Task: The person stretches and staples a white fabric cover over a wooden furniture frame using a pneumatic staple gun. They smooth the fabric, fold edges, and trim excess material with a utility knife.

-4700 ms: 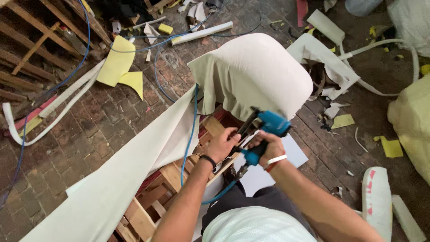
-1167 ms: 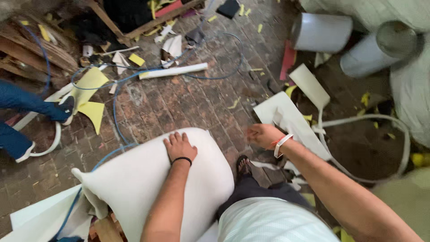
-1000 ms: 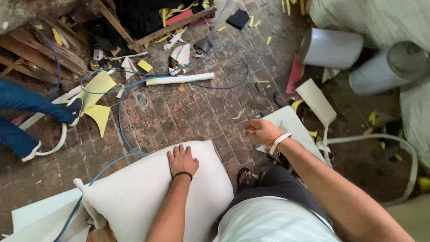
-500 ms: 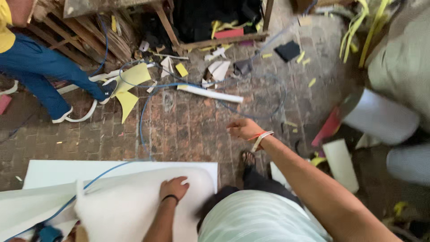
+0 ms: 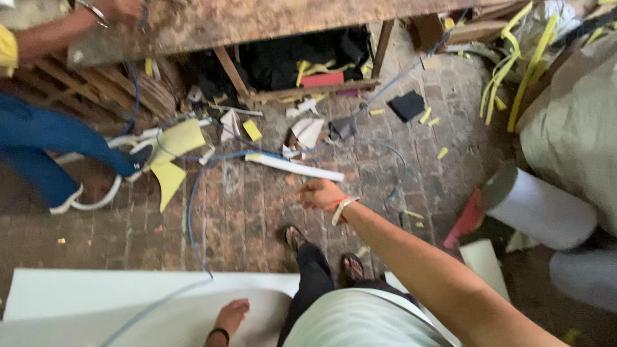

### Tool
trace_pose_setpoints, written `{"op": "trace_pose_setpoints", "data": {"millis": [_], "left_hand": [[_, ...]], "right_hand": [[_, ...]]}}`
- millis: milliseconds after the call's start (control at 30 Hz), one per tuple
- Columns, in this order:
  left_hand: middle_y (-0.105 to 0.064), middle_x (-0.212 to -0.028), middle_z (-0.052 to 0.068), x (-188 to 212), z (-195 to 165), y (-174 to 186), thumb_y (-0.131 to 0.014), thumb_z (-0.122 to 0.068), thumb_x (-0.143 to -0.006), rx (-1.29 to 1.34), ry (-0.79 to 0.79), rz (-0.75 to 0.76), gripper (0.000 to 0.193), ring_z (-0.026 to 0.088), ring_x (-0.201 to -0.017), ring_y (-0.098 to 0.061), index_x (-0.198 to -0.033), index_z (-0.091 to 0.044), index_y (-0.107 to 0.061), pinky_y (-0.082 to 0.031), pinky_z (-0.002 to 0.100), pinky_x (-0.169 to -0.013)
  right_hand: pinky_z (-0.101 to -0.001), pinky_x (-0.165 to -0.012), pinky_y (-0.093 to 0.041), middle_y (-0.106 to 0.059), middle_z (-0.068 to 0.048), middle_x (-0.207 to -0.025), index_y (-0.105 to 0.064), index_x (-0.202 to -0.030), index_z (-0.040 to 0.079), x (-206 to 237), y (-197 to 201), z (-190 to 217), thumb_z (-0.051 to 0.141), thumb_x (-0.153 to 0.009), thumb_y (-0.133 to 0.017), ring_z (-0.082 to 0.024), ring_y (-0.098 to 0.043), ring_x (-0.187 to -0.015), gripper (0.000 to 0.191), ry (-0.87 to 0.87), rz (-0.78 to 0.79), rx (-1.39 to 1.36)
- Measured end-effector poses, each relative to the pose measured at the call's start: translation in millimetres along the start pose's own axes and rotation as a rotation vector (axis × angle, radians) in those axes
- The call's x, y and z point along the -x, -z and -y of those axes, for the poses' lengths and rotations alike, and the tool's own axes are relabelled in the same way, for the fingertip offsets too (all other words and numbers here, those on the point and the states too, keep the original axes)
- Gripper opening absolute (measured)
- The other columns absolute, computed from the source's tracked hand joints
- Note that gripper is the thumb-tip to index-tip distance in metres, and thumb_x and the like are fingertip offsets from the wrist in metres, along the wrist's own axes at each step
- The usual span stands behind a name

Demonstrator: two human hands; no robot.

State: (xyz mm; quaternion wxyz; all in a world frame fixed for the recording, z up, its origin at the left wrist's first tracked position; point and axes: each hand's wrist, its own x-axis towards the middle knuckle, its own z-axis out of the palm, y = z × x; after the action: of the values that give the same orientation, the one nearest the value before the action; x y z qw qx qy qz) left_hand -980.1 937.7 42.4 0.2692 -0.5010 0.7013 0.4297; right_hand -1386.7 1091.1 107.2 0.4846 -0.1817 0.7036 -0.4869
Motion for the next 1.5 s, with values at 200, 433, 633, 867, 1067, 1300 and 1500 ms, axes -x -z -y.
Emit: {"op": "trace_pose_setpoints", "data": {"millis": [200,433,633,867,1067,1300,1500], "left_hand": [[-0.078,-0.116,0.007,-87,-47,76,-0.067,-0.036,-0.091,0.013,-0.105,-0.031,0.039,0.023,-0.109,-0.071,-0.123,-0.016,-0.074,-0.054,0.034,-0.096],[-0.078,-0.113,0.004,-194,-150,197,-0.068,-0.034,-0.091,-0.032,-0.228,-0.061,0.037,0.019,-0.105,-0.072,-0.123,-0.016,-0.074,-0.055,0.032,-0.093],[-0.078,-0.11,0.002,-280,-269,250,-0.07,-0.033,-0.09,-0.007,-0.36,-0.05,0.036,0.016,-0.101,-0.072,-0.122,-0.016,-0.074,-0.055,0.031,-0.09],[-0.078,-0.11,0.003,-332,-374,309,-0.07,-0.033,-0.09,0.071,-0.39,-0.103,0.036,0.016,-0.101,-0.073,-0.122,-0.017,-0.073,-0.056,0.032,-0.09],[-0.078,-0.113,0.003,-343,-416,398,-0.068,-0.033,-0.093,0.129,-0.233,-0.209,0.034,0.018,-0.104,-0.073,-0.124,-0.018,-0.072,-0.056,0.034,-0.093],[-0.077,-0.111,0.008,-367,-416,521,-0.06,-0.03,-0.098,0.355,-0.274,-0.388,0.034,0.021,-0.105,-0.072,-0.125,-0.015,-0.072,-0.056,0.036,-0.093],[-0.08,-0.104,0.006,-434,-398,643,-0.065,-0.022,-0.095,0.679,-0.388,-0.53,0.029,0.021,-0.098,-0.075,-0.118,-0.008,-0.074,-0.059,0.034,-0.086]], "right_hand": [[-0.0276,-0.066,-0.055,-0.076,-0.004,-0.091,-0.077,-0.113,0.005,-71,20,48,0.022,-0.091,-0.075,-0.012,-0.07,-0.078,0.028,0.0,-0.055,-0.028],[-0.0264,-0.063,-0.054,-0.075,-0.002,-0.087,-0.076,-0.113,0.01,-138,56,100,0.027,-0.093,-0.07,-0.011,-0.07,-0.078,0.028,-0.038,-0.219,-0.145],[-0.0287,-0.062,-0.051,-0.077,-0.003,-0.093,-0.075,-0.114,0.006,-203,98,93,0.02,-0.092,-0.068,-0.014,-0.071,-0.079,0.026,-0.11,-0.262,-0.392],[-0.0306,-0.063,-0.05,-0.079,-0.007,-0.096,-0.071,-0.112,0.004,-367,149,154,0.017,-0.095,-0.066,-0.017,-0.071,-0.078,0.023,-0.152,-0.285,-0.485],[-0.029,-0.065,-0.052,-0.076,-0.005,-0.094,-0.073,-0.114,0.003,-488,134,264,0.016,-0.095,-0.067,-0.014,-0.07,-0.078,0.024,-0.034,-0.108,-0.212],[-0.0306,-0.072,-0.058,-0.078,-0.005,-0.094,-0.076,-0.115,0.005,-595,66,361,0.019,-0.094,-0.07,-0.013,-0.073,-0.083,0.026,-0.058,0.04,0.064],[-0.0299,-0.072,-0.059,-0.08,-0.011,-0.087,-0.078,-0.112,0.002,-706,-1,400,0.019,-0.096,-0.071,-0.015,-0.073,-0.077,0.025,0.232,0.02,0.416]]}}
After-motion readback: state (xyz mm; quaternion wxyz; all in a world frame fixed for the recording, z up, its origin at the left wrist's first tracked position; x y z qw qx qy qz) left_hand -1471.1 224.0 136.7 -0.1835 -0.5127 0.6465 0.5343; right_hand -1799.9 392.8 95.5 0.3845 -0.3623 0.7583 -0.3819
